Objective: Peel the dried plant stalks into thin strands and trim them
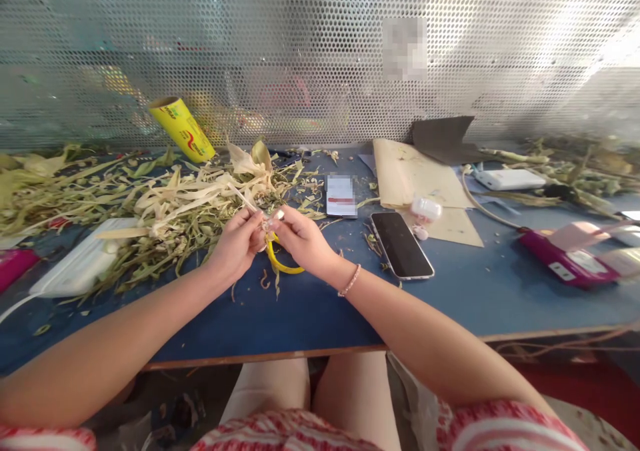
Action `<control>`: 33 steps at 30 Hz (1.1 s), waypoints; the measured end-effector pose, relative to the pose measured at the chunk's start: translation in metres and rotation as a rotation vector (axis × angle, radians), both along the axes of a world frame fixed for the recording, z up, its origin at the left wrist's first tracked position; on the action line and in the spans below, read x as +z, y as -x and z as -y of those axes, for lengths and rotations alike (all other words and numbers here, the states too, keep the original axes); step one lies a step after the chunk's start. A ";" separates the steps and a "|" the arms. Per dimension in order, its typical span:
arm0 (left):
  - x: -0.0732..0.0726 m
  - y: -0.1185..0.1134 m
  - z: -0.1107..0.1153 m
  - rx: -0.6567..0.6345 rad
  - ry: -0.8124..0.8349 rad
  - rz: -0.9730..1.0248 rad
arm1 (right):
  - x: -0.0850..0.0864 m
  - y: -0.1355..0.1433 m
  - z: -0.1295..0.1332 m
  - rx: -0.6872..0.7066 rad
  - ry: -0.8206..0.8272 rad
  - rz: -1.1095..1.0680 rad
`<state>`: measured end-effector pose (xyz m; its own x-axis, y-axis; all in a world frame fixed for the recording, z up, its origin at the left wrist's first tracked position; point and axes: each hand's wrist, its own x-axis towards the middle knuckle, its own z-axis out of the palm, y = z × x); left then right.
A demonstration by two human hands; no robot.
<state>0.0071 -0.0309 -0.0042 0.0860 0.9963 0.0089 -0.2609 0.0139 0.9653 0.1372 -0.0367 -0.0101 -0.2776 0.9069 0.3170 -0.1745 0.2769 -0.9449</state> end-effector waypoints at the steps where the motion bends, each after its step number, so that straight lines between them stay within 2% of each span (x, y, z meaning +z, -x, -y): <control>1: 0.000 0.000 0.001 -0.015 -0.022 -0.011 | 0.001 0.001 0.000 -0.012 0.049 -0.074; 5: 0.001 0.000 0.006 -0.082 -0.142 -0.067 | 0.009 0.004 0.000 -0.081 0.297 -0.318; 10: 0.000 -0.001 0.008 -0.056 -0.233 -0.134 | 0.011 0.005 -0.003 -0.080 0.495 -0.396; 13: -0.005 0.001 0.003 -0.050 -0.222 -0.124 | 0.008 0.004 -0.009 -0.060 0.530 -0.379; 16: -0.008 0.003 -0.003 -0.046 -0.130 -0.071 | 0.005 -0.001 -0.014 -0.042 0.539 -0.357; 22: 0.002 0.007 -0.009 -0.115 0.023 -0.037 | 0.004 -0.010 -0.020 -0.060 0.527 -0.336; 29: -0.001 0.011 -0.010 -0.271 0.019 -0.113 | 0.000 -0.014 -0.027 -0.048 0.592 -0.313; 33: -0.004 0.014 -0.012 -0.281 -0.053 -0.191 | 0.003 -0.013 -0.025 -0.009 0.627 -0.286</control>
<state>-0.0068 -0.0193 -0.0079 0.3620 0.9320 0.0171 -0.0689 0.0085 0.9976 0.1505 -0.0116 -0.0073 -0.2526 0.9448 -0.2088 -0.4411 -0.3045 -0.8442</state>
